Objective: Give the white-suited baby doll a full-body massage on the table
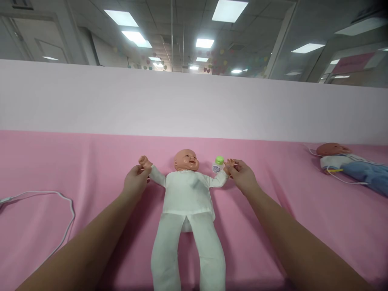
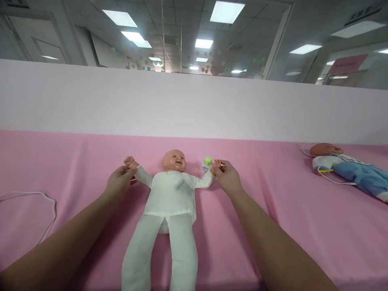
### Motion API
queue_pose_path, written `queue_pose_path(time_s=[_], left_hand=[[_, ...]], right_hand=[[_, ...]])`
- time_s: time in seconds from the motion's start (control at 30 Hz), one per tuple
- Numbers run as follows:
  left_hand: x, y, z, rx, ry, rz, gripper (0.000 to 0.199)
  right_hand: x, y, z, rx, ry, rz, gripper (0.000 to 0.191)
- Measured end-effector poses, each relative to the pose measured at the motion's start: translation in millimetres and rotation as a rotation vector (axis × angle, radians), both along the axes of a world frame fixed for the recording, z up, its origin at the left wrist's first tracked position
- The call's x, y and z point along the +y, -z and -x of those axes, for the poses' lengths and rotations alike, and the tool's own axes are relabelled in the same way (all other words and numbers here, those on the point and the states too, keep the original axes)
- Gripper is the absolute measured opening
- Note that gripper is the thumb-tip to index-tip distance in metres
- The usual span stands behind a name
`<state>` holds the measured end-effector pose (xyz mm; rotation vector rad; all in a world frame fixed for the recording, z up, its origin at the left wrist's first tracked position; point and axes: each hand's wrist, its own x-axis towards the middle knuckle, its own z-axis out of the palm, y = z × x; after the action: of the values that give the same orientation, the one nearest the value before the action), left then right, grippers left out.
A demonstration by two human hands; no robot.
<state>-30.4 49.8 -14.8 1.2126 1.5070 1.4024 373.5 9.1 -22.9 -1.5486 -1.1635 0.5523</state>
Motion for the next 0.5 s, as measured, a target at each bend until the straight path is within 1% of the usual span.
queue_pose_path(time_s=[0.07,0.13,0.2,0.27,0.33,0.37,0.43,0.5], left_hand=[[12,7.6,8,-0.148,-0.033,0.082,0.025],[21,12.5,13,-0.230,-0.053,0.139,0.025],[23,13.0,15,-0.257,-0.061,0.152,0.026],[21,9.3,14,-0.265,-0.062,0.149,0.029],[14,3.0,11,-0.283,-0.048,0.145,0.031],[9,-0.6,8,-0.289,-0.019,0.127,0.032],[-2,-7.3,0,-0.267,0.073,0.041,0.035],[-15,-12.6,-12,-0.155,0.169,-0.077,0.035]], right_hand=[[7,8.0,-12,-0.019,0.030,0.117,0.049],[11,13.6,-21,-0.049,0.035,0.203,0.048],[12,15.8,-25,-0.064,0.030,0.232,0.044],[11,14.5,-24,-0.069,0.020,0.228,0.045],[9,10.2,-19,-0.034,0.010,0.194,0.053],[7,7.2,-14,-0.004,0.012,0.155,0.057],[1,0.1,-1,0.038,0.017,0.035,0.061],[-9,-7.5,16,0.005,-0.022,-0.106,0.059]])
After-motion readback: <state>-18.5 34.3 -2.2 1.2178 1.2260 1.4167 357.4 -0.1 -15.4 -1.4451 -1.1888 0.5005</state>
